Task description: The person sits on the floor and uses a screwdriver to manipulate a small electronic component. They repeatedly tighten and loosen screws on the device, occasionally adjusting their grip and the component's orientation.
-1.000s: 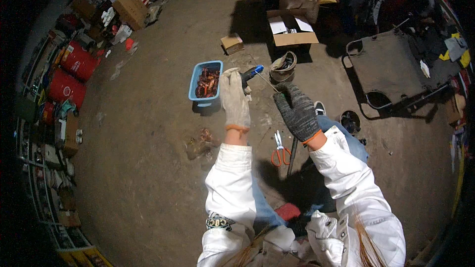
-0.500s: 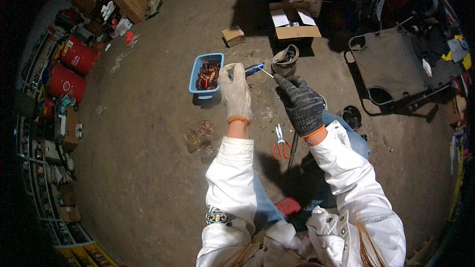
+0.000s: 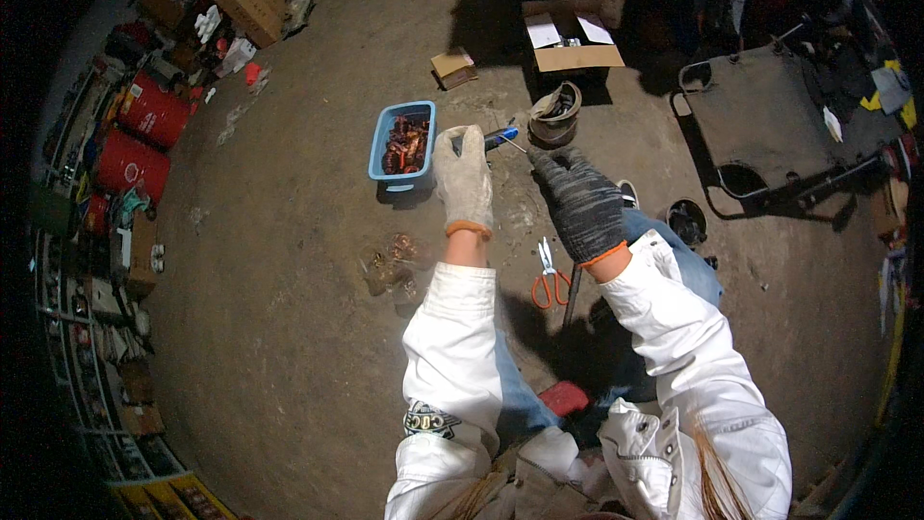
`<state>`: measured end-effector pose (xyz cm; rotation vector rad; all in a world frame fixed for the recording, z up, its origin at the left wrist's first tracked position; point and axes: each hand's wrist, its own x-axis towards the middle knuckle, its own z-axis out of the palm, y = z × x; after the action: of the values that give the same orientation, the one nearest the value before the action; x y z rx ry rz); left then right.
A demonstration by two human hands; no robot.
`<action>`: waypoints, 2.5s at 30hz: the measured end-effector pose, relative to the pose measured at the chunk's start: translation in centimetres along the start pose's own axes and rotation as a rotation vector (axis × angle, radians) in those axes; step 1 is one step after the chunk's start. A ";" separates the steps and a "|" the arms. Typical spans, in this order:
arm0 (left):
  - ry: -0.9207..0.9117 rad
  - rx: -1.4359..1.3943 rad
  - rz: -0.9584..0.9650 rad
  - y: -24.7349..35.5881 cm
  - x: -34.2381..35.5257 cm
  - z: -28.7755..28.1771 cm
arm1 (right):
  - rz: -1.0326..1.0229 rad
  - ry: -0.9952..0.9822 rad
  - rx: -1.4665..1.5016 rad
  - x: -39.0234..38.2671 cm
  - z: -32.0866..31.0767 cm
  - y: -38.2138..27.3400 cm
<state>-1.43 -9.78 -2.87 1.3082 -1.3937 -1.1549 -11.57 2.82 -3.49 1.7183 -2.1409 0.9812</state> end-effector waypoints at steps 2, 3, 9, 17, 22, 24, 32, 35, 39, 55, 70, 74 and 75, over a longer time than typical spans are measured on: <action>-0.062 0.189 0.041 0.7 -0.2 -0.1 | 0.021 -0.032 -0.040 -0.3 0.5 0.3; -0.134 0.199 0.100 1.0 -0.4 -0.2 | 0.037 -0.063 -0.049 -0.3 0.7 0.4; -0.450 0.452 0.287 0.8 -2.5 0.7 | 0.027 -0.250 -0.043 1.1 -0.2 2.5; -0.407 -0.109 0.180 1.3 -0.9 -1.0 | 0.240 0.038 0.276 2.4 -5.0 5.0; -0.423 -0.299 0.247 1.9 -1.7 -0.9 | 0.422 -0.063 0.673 2.5 -5.2 3.8; -0.422 -0.351 0.300 2.3 -1.8 -0.8 | 0.318 -0.105 0.696 2.6 -5.0 3.1; -0.394 -0.570 0.225 2.3 -2.5 -1.1 | 0.235 -0.154 0.846 2.1 -5.4 0.8; -0.323 -0.437 0.514 2.2 -2.2 -0.8 | 0.201 -0.145 0.892 2.0 -5.5 0.4; -0.391 -0.647 0.335 2.3 -2.2 -0.9 | 0.220 -0.057 1.005 2.1 -5.2 -0.2; -0.730 -1.480 -0.712 1.2 -1.4 -1.8 | 0.194 0.023 0.911 1.8 -4.9 -0.5; -0.344 -1.218 -0.569 1.8 -1.8 -1.3 | 0.014 0.004 0.570 0.3 -2.7 -2.2; -0.377 -1.184 -0.578 1.5 -1.7 -1.3 | 0.029 0.015 0.636 0.4 -2.6 -2.2; -0.388 -1.180 -0.587 1.4 -1.5 -1.3 | 0.042 0.004 0.672 0.4 -2.5 -2.3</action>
<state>-0.30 -8.30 -1.28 0.5987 -0.2945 -2.2216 -10.17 3.85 -0.53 1.9185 -1.9715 1.8685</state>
